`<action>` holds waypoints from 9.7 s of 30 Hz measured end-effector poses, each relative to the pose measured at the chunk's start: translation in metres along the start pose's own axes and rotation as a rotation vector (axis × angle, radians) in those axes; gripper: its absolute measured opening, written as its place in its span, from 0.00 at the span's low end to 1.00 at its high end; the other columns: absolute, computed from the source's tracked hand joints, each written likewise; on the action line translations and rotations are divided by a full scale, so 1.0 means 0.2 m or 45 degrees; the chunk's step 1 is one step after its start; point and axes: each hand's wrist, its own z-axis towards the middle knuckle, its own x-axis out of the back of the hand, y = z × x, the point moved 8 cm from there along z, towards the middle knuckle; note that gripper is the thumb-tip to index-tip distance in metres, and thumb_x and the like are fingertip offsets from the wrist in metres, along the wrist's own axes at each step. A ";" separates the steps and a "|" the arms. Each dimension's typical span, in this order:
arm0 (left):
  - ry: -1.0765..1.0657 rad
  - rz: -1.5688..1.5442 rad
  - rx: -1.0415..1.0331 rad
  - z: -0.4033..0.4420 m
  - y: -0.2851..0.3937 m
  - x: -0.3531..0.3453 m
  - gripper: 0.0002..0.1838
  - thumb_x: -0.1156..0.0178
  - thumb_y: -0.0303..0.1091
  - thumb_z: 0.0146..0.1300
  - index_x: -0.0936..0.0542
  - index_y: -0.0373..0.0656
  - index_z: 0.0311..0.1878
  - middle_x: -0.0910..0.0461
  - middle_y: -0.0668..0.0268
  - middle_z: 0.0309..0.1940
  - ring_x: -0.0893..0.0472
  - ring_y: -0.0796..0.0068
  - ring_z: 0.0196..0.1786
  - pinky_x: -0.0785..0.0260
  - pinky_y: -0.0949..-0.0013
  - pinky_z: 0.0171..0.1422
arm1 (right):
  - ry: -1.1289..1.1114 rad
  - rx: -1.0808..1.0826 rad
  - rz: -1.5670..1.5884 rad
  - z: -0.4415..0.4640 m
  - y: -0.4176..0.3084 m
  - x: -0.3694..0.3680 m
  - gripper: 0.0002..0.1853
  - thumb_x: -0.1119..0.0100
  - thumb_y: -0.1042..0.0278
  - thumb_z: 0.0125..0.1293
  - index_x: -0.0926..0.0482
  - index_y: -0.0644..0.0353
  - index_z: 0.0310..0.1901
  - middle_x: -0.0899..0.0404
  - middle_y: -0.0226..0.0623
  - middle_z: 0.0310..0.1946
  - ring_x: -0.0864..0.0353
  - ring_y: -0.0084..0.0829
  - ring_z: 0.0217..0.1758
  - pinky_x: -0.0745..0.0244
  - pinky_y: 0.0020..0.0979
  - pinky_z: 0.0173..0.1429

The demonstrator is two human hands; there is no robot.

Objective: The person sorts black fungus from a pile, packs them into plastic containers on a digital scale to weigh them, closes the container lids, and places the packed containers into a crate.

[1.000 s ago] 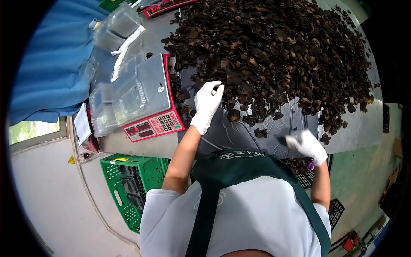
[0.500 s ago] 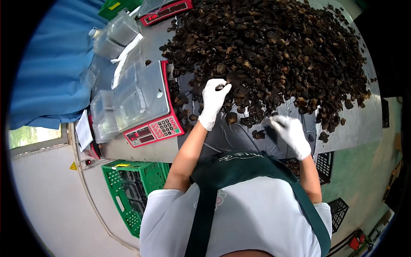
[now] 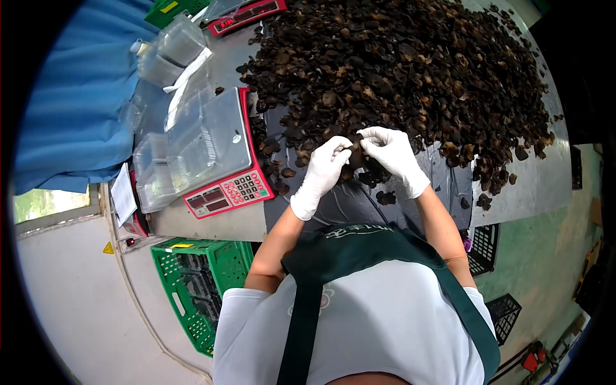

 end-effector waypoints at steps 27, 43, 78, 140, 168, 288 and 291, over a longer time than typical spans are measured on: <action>-0.072 0.824 -0.786 -0.31 -0.14 -0.22 0.09 0.36 0.27 0.49 0.21 0.46 0.35 0.24 0.64 0.56 0.29 0.59 0.62 0.42 0.53 0.67 | 0.140 0.259 -1.032 -0.54 0.28 -0.01 0.14 0.29 0.65 0.48 0.19 0.61 0.35 0.40 0.48 0.70 0.42 0.50 0.72 0.42 0.47 0.70; -0.056 0.844 -0.434 -0.01 -0.12 -0.13 0.40 0.31 0.49 0.51 0.32 0.47 0.67 0.46 0.52 0.73 0.45 0.48 0.73 0.53 0.48 0.75 | 0.589 0.373 -1.002 -0.21 0.22 0.28 0.21 0.31 0.56 0.54 0.19 0.58 0.48 0.30 0.48 0.62 0.30 0.46 0.62 0.32 0.40 0.64; -0.551 1.028 -0.787 -0.46 -0.23 -0.20 0.40 0.27 0.48 0.41 0.27 0.52 0.61 0.34 0.61 0.67 0.25 0.60 0.51 0.35 0.60 0.55 | 0.016 -0.123 -1.101 -0.82 0.42 0.06 0.51 0.22 0.56 0.41 0.39 0.51 0.69 0.36 0.46 0.65 0.28 0.43 0.54 0.23 0.34 0.53; -0.594 1.073 -0.965 -0.30 0.05 -0.68 0.37 0.34 0.37 0.44 0.29 0.56 0.63 0.36 0.58 0.67 0.29 0.57 0.54 0.30 0.56 0.45 | 0.392 -0.079 -0.257 -0.74 0.53 0.05 0.34 0.33 0.71 0.53 0.31 0.60 0.63 0.21 0.45 0.52 0.19 0.40 0.38 0.23 0.32 0.47; 0.831 -0.178 -0.383 -0.20 0.13 1.15 0.14 0.40 0.23 0.63 0.20 0.33 0.51 0.17 0.61 0.38 0.19 0.72 0.34 0.26 0.72 0.38 | 0.559 0.228 -0.688 -0.46 0.24 0.20 0.35 0.29 0.65 0.55 0.32 0.54 0.65 0.31 0.39 0.65 0.22 0.33 0.57 0.24 0.27 0.54; -0.134 -2.291 0.458 -0.15 -0.41 -0.28 0.21 0.55 0.49 0.71 0.24 0.46 0.56 0.22 0.60 0.53 0.22 0.60 0.55 0.29 0.55 0.61 | 0.223 0.737 -0.649 -0.27 -0.27 -0.31 0.23 0.28 0.64 0.46 0.20 0.58 0.46 0.26 0.39 0.59 0.25 0.43 0.50 0.29 0.38 0.55; -0.259 -2.354 0.367 -0.15 -0.43 -0.30 0.23 0.56 0.50 0.71 0.26 0.45 0.58 0.23 0.58 0.56 0.23 0.58 0.57 0.30 0.54 0.63 | 0.148 0.730 -0.667 -0.28 -0.29 -0.32 0.31 0.27 0.62 0.45 0.23 0.59 0.54 0.27 0.41 0.61 0.27 0.44 0.57 0.32 0.40 0.61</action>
